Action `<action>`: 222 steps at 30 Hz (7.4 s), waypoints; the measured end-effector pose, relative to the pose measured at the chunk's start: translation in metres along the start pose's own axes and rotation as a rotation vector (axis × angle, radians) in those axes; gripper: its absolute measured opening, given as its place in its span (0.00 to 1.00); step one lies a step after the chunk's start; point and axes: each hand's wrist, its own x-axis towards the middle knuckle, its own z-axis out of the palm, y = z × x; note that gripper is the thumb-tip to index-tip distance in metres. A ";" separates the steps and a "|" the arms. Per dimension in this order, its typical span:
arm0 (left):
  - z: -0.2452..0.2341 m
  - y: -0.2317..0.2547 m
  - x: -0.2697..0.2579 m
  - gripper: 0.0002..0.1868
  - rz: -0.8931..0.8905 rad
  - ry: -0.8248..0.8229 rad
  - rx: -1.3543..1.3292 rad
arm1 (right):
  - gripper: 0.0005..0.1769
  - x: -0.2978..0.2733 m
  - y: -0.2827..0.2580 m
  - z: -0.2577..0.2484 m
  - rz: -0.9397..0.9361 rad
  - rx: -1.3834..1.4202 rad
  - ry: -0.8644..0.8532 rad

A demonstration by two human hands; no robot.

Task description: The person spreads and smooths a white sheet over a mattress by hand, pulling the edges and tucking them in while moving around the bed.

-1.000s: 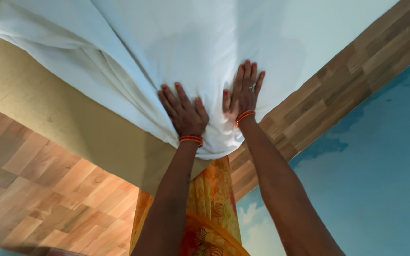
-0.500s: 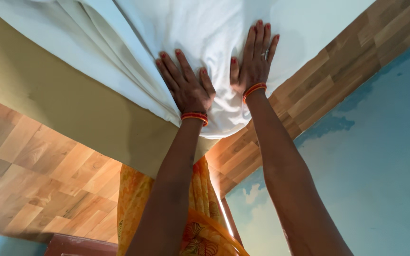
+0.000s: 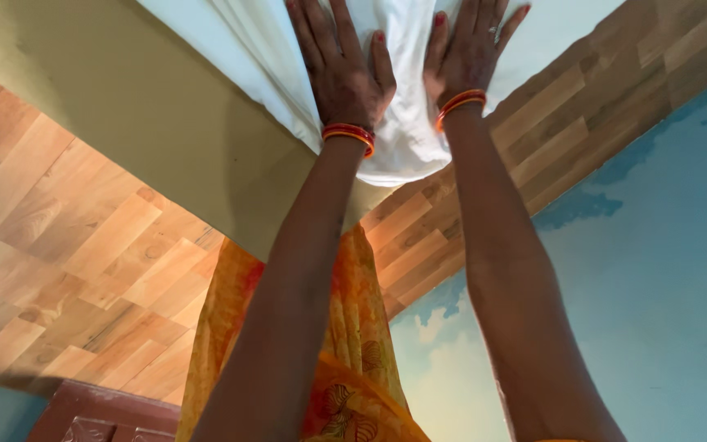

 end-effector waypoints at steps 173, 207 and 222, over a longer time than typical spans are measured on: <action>-0.074 -0.103 0.048 0.46 0.399 -0.494 0.210 | 0.46 -0.150 -0.131 0.052 0.245 0.092 -0.128; -0.175 -0.252 0.029 0.06 0.042 -0.236 -0.252 | 0.41 -0.153 -0.127 0.049 0.152 0.123 0.212; -0.317 -0.269 -0.134 0.11 0.487 -0.900 0.230 | 0.35 -0.154 -0.128 0.043 0.178 0.123 0.114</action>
